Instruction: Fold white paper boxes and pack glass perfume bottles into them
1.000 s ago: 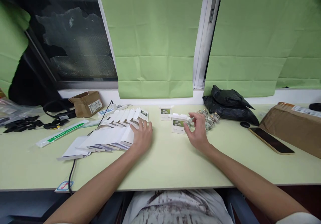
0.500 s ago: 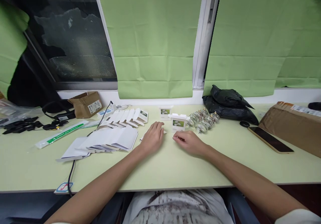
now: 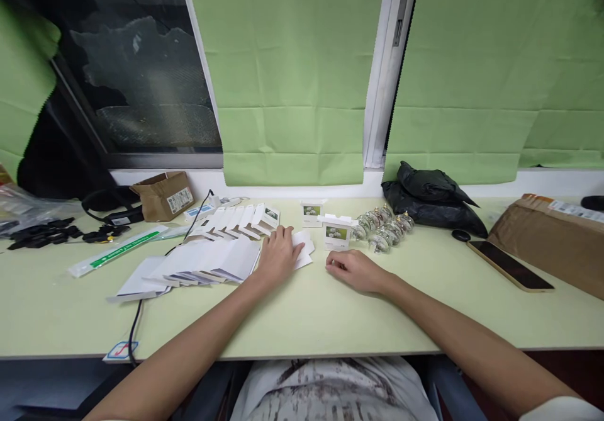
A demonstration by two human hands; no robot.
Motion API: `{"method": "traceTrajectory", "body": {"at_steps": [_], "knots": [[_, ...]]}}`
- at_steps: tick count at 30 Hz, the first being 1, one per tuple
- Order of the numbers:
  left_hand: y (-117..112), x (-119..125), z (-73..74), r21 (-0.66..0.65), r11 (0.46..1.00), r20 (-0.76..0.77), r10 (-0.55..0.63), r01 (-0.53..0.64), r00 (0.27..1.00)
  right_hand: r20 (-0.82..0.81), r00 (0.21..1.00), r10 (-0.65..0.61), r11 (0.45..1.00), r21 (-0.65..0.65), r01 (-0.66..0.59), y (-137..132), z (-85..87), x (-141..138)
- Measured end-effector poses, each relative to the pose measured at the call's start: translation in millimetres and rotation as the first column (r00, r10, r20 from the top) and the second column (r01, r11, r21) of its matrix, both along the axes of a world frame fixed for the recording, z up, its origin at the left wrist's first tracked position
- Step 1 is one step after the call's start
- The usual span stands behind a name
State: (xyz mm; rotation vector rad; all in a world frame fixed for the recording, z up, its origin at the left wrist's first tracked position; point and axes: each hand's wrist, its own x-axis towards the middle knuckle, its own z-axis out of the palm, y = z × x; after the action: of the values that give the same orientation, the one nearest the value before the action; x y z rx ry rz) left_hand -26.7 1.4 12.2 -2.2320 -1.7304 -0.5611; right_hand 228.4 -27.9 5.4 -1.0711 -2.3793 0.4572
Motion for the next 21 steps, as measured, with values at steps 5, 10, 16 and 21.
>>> {"method": "traceTrajectory", "body": {"at_steps": [5, 10, 16, 21], "knots": [[2.3, -1.7, 6.2, 0.106, 0.992, 0.152, -0.089, 0.073, 0.984, -0.013, 1.000, 0.011, 1.000, -0.001, -0.011, -0.6, -0.4, 0.1], [-0.3, -1.0, 9.9, 0.098, 0.993, 0.540, -0.109, 0.067, 0.835, -0.065, 0.998, 0.010, 0.999, -0.044, -0.013, -3.3, 2.4, -1.8], [-16.3, 8.2, 10.9, 0.132, 0.958, 0.756, -0.264, 0.255, 0.599, -0.194, 0.981, 0.025, 0.997, -0.071, -0.039, -12.0, 12.2, -4.1], [-27.7, 17.5, 12.4, 0.055, 0.904, 0.789, -0.300, 0.425, 0.536, -0.291, 0.957, -0.004, 1.000, 0.006, 0.006, -13.0, 11.1, -4.6]]}}
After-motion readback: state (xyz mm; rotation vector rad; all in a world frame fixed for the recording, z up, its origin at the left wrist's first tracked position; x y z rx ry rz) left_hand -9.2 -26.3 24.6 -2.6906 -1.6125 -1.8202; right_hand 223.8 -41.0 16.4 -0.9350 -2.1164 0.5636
